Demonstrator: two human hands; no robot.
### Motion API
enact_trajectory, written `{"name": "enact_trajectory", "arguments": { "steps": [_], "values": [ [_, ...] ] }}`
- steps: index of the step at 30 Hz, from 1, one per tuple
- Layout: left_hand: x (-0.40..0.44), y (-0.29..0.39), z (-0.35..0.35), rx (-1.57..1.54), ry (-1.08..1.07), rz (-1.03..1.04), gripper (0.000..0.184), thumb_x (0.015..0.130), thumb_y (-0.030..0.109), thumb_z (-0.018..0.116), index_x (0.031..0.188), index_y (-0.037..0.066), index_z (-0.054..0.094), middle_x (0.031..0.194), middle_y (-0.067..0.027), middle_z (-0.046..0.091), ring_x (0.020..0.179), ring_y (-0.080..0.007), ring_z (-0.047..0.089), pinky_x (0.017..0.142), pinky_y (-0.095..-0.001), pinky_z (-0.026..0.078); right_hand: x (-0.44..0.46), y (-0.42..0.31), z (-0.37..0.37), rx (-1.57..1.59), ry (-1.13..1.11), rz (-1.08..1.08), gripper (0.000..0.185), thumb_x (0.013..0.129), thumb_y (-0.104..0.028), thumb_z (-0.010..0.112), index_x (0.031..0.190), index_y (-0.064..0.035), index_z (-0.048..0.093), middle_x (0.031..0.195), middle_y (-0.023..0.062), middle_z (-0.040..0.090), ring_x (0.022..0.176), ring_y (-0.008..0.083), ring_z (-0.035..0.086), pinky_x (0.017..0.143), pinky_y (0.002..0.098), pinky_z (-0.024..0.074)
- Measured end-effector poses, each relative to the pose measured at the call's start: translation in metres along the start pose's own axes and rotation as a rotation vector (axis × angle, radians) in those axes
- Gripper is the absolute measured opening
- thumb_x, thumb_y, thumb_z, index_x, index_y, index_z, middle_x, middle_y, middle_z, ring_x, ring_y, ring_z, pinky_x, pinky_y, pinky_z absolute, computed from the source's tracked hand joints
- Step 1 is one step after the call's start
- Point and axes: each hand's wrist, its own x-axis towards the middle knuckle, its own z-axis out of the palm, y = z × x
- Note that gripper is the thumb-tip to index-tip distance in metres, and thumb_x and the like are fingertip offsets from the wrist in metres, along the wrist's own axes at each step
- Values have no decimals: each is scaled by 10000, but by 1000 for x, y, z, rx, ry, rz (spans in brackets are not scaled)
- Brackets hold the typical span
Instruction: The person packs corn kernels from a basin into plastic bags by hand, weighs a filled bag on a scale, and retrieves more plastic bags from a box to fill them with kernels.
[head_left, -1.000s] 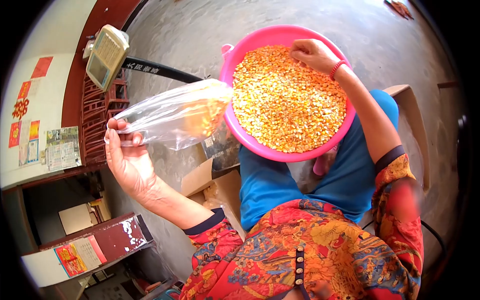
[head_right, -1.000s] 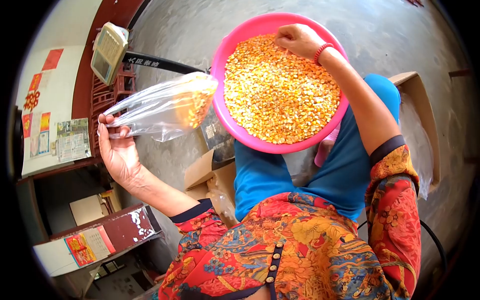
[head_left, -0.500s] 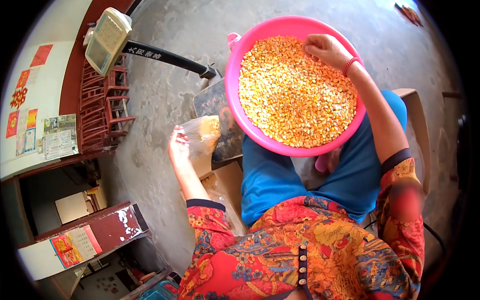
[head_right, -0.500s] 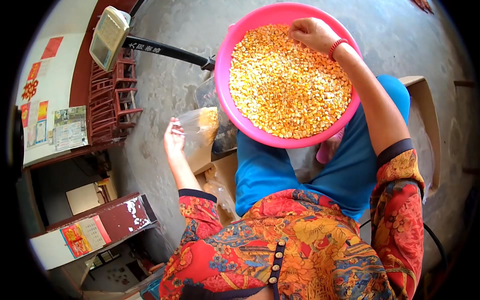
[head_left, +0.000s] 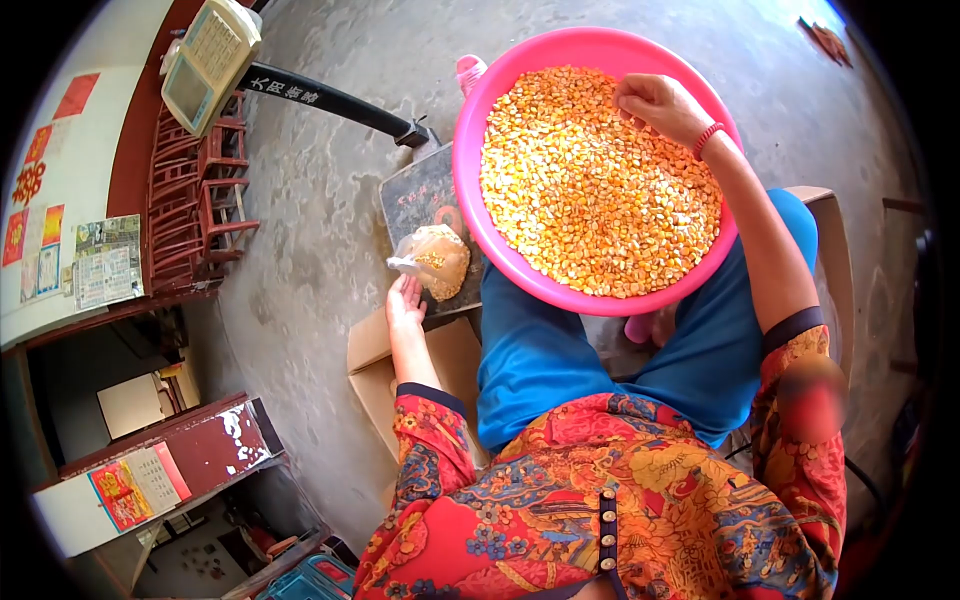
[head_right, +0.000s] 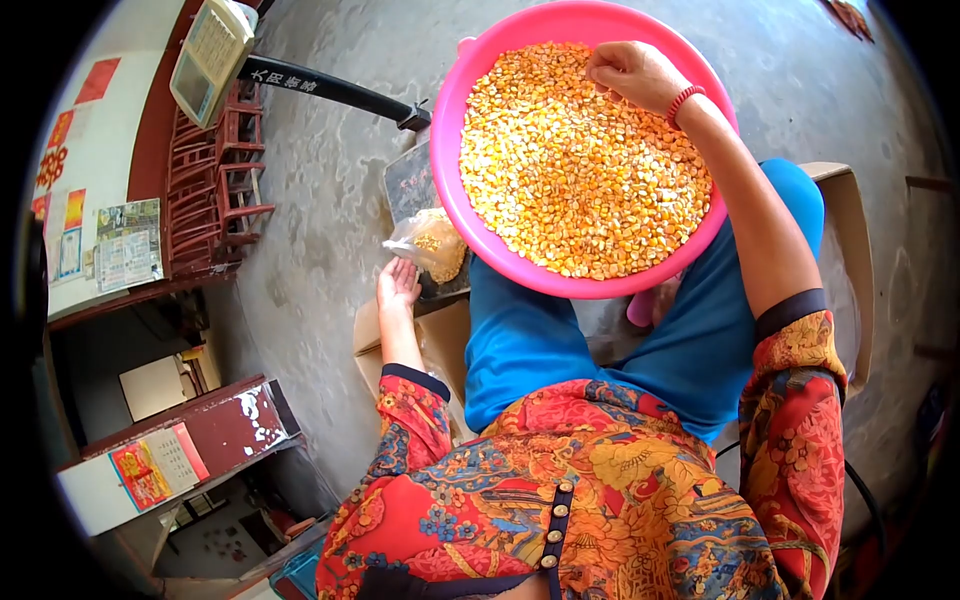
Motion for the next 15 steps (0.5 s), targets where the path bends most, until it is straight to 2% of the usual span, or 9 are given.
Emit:
{"name": "enact_trajectory", "arguments": {
  "steps": [2, 4, 6, 10, 12, 15],
  "values": [
    [-5, -6, -2, -32, -7, -69, 532, 764, 423, 587, 1218, 162, 498, 1240, 38, 516, 1123, -131, 437, 1020, -458, 113, -1, -2, 1, -1, 4, 9, 125, 892, -135, 481, 863, -48, 565, 687, -19, 551, 572, 36, 506, 476, 182, 407],
    [-9, -13, -2, -26, -22, -72, 573, 753, 450, 587, 1240, 166, 485, 1253, 37, 501, 1096, -135, 448, 1011, -461, 131, -2, -3, 1, -2, 9, 16, 124, 892, -133, 481, 863, -46, 564, 686, -18, 551, 572, 36, 508, 476, 183, 408],
    [-12, -19, -3, -62, 5, -63, 562, 751, 436, 600, 1221, 147, 495, 1205, 20, 532, 1064, -145, 475, 978, -464, 193, -2, -1, 2, 13, 20, 17, 126, 892, -133, 483, 858, -42, 563, 683, -16, 550, 572, 40, 510, 481, 186, 413],
    [-7, -27, -5, -55, -46, -65, 619, 747, 480, 584, 1267, 166, 467, 1273, 25, 480, 1096, -140, 437, 977, -446, 183, -1, 1, 2, -7, 23, 12, 124, 890, -132, 487, 858, -38, 562, 681, -12, 548, 573, 47, 514, 485, 193, 416],
    [-5, -26, -3, -90, -46, -55, 668, 745, 516, 573, 1288, 149, 442, 1295, 14, 461, 1129, -143, 414, 975, -440, 186, -1, 0, 2, 27, 46, 0, 167, 855, -156, 540, 810, -9, 604, 665, 30, 588, 577, 83, 549, 529, 235, 463],
    [-4, -18, 2, -82, -63, -18, 715, 744, 558, 559, 1297, 125, 423, 1304, 2, 446, 1164, -154, 387, 976, -436, 188, -1, 0, 3, 39, 49, 7, 168, 851, -163, 548, 812, -10, 608, 663, 27, 587, 574, 83, 548, 525, 237, 463]
  ]
}}
